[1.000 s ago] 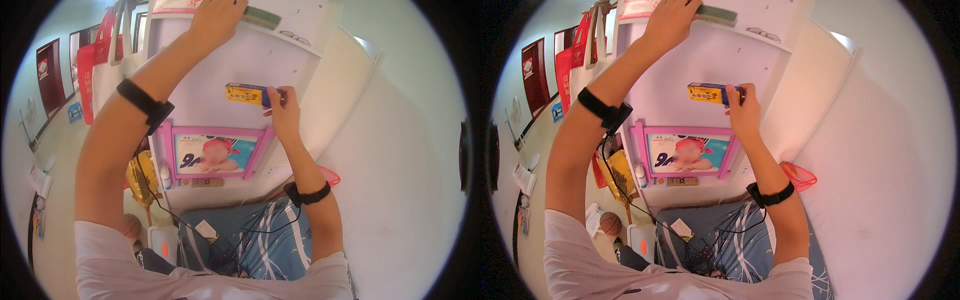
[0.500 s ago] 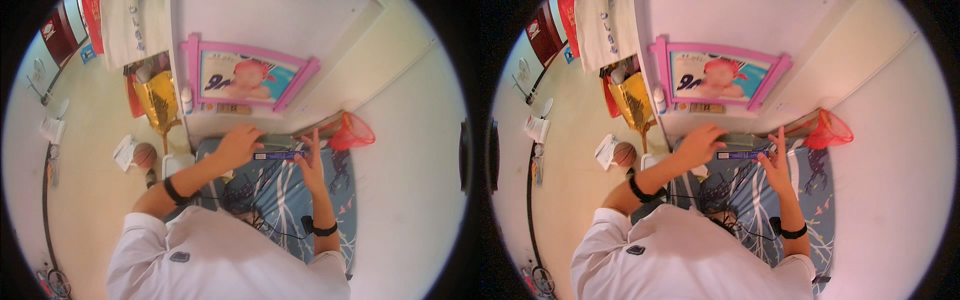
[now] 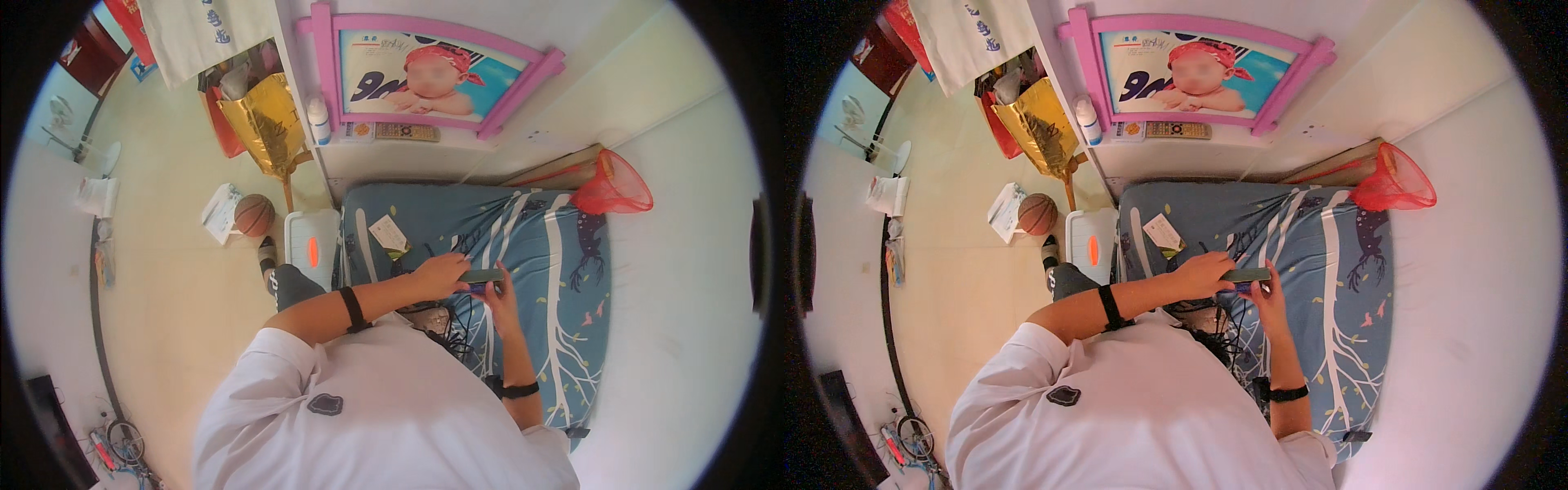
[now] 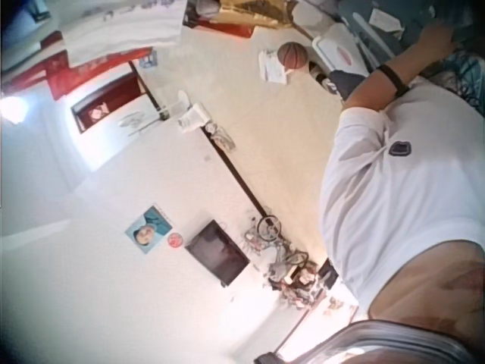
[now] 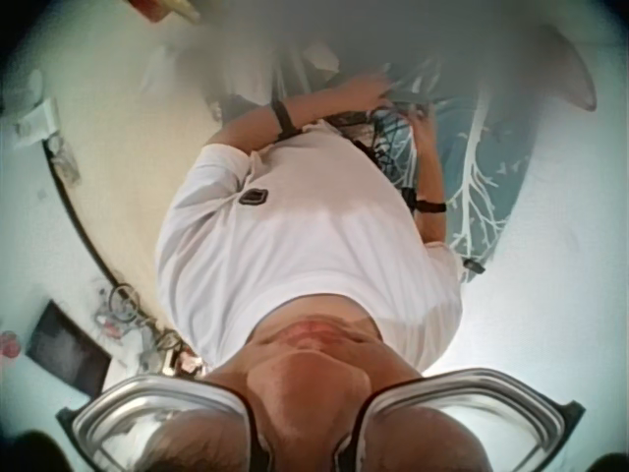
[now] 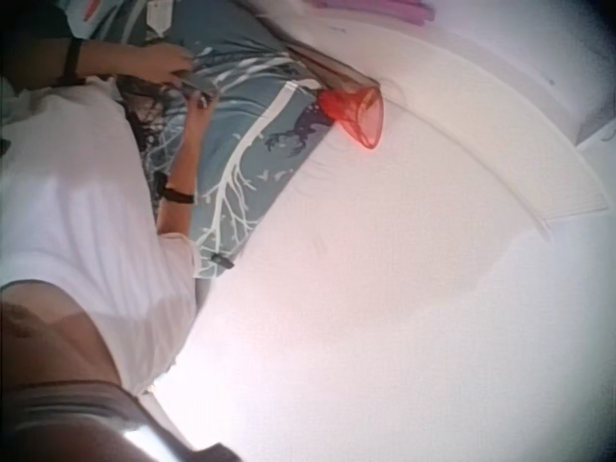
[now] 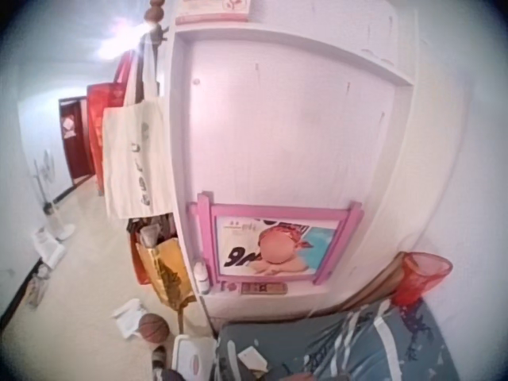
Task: The person washes a small cloth in a bathroom sink, then walks into a living room and places several boxes of medicine and a tube onto a white shelf.
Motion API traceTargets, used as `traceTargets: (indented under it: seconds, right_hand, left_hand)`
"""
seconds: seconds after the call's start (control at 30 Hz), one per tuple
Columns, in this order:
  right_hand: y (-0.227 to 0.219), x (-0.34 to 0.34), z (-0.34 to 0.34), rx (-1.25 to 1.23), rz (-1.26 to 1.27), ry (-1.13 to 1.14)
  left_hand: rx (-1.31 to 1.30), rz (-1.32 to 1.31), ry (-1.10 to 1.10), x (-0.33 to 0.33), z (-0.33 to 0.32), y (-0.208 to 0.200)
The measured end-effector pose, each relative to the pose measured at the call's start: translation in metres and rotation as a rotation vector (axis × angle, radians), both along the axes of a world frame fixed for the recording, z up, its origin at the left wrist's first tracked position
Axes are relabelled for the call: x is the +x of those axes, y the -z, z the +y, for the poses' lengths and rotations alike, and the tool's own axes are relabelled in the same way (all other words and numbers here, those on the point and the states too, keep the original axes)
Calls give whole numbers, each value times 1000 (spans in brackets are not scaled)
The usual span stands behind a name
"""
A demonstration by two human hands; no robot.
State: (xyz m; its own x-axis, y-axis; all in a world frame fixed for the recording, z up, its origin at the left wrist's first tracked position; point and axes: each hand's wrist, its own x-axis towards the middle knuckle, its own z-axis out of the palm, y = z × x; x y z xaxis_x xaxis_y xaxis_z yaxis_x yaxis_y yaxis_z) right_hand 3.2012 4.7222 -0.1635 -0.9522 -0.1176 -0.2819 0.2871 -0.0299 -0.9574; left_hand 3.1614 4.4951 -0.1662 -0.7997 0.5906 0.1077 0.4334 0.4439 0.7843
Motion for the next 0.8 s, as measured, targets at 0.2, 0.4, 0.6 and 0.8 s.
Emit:
traceTargets:
  seconds: [0.2,0.4,0.6,0.8]
  right_hand:
    - [-1,-9,-4,72,-44,41]
    - [9,-10,17,90,-18,122]
    - [10,-21,43,56,-63,119]
    - [-5,5,110,144,65,297]
  left_hand:
    - [19,-17,85,-9,0,24]
    - [25,-115,220,-28,-2,44]
    - [-472,61,6,-67,-72,156]
    - [-1055,261,240,-79,-89,182]
